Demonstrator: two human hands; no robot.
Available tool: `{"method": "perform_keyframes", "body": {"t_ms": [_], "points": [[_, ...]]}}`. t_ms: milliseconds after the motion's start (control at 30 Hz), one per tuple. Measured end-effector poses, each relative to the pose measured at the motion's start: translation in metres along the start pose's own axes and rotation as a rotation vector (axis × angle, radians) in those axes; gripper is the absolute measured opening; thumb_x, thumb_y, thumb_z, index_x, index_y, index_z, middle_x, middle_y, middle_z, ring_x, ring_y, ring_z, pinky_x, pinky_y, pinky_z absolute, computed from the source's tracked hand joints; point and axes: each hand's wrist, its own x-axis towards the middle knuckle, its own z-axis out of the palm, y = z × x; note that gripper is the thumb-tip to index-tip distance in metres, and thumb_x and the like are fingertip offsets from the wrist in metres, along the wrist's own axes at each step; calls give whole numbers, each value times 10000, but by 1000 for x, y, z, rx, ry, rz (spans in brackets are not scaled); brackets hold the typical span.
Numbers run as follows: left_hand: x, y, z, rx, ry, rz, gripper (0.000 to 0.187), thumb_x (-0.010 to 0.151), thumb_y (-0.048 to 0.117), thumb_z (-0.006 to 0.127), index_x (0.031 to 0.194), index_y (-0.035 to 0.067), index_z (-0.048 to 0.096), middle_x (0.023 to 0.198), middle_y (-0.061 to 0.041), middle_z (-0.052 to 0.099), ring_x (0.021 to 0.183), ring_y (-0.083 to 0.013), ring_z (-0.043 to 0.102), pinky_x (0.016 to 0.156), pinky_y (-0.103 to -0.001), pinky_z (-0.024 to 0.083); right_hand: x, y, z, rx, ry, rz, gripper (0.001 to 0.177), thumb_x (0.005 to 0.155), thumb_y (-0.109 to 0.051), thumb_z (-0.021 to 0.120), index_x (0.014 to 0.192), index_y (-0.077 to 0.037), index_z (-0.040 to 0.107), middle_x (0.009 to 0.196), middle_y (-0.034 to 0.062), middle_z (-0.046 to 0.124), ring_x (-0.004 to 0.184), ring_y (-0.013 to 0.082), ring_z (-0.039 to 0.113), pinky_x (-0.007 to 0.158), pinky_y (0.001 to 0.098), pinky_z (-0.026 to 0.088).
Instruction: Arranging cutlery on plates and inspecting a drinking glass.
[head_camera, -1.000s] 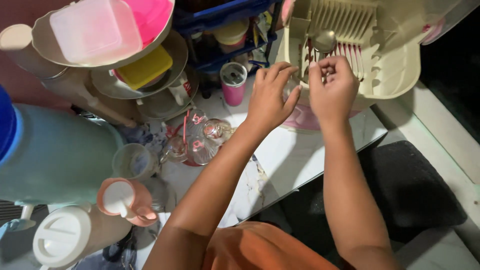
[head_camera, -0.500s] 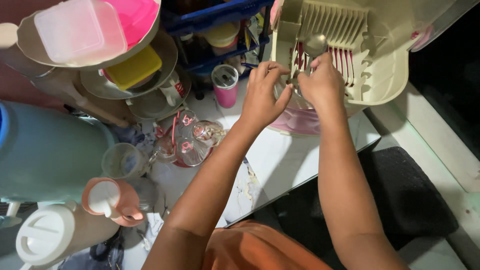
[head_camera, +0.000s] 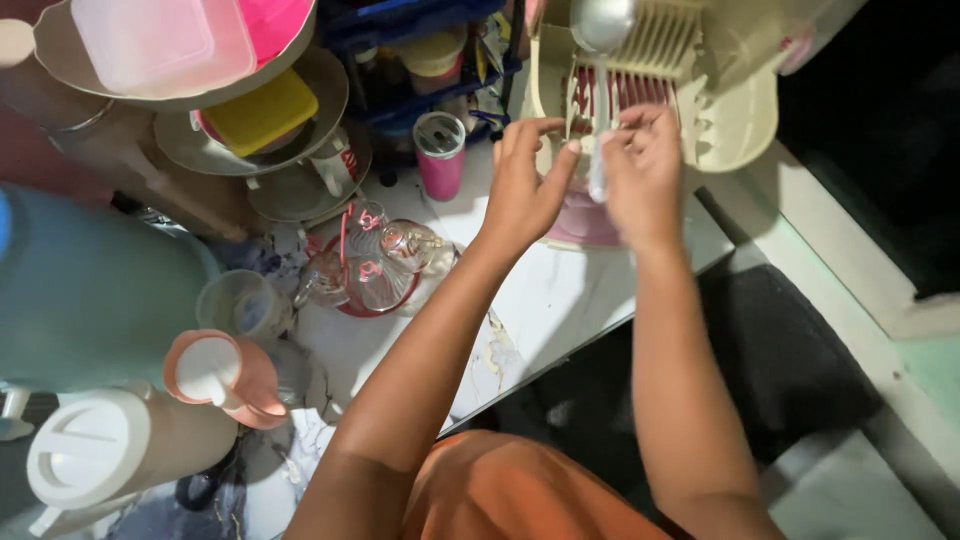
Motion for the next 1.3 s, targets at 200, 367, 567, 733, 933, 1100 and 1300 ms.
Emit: {"method": "perform_keyframes", "body": {"t_ms": [200,367,567,733,933,1100,1300], "points": [[-40,-26,-13,-691,-335,-620,416,1104,387,451,1209,64,692,745,-68,550,507,-126,408,427,-285,345,-89,9,56,-69,46,-210,247,995,93,553,1180,-31,447,1203,81,616,1012,116,577,887,240,486],[-95,-22,-53,-691,-366,-663,379,1100,348,394,1114,63,644,956,-71,704,569,-109,532,424,-279,418,-169,36,94,64,167,75,123,1076,-58,554,1140,-53,449,1044,71,598,826,122,574,647,275,478],[-174,-82,-75,-768,-412,-603,336,1155,322,373,1086,49,555,1129,-109,752,935,-126,677,794,-292,592,-267,83,126,309,151,642,313,1133,-325,463,1043,-25,478,673,27,477,456,115,427,396,282,351],[-226,-65,-119,-716,-556,-902,358,1112,358,348,1034,77,556,856,-122,710,707,-229,636,612,-340,536,-316,38,160,329,200,716,437,1040,-335,425,1474,-290,425,636,-47,446,420,63,315,364,259,280],[-293,-80,-140,-734,-630,-1050,382,1115,372,322,988,82,537,749,-85,640,798,-241,679,643,-338,541,-388,62,169,311,280,856,489,1071,-364,418,1558,-332,381,621,-50,380,440,59,320,382,243,261],[-322,-73,-150,-788,-663,-1131,362,1102,369,324,962,100,522,724,-102,629,849,-263,703,666,-344,568,-433,89,164,310,343,907,281,1086,-378,465,1142,-135,596,566,-45,332,413,76,316,388,254,268],[-343,-51,-162,-799,-691,-1111,360,1104,357,364,935,89,535,738,-92,647,843,-259,702,606,-337,529,-459,75,162,354,383,861,318,1067,-398,512,871,-148,522,563,-63,330,402,54,277,365,248,212]]}}
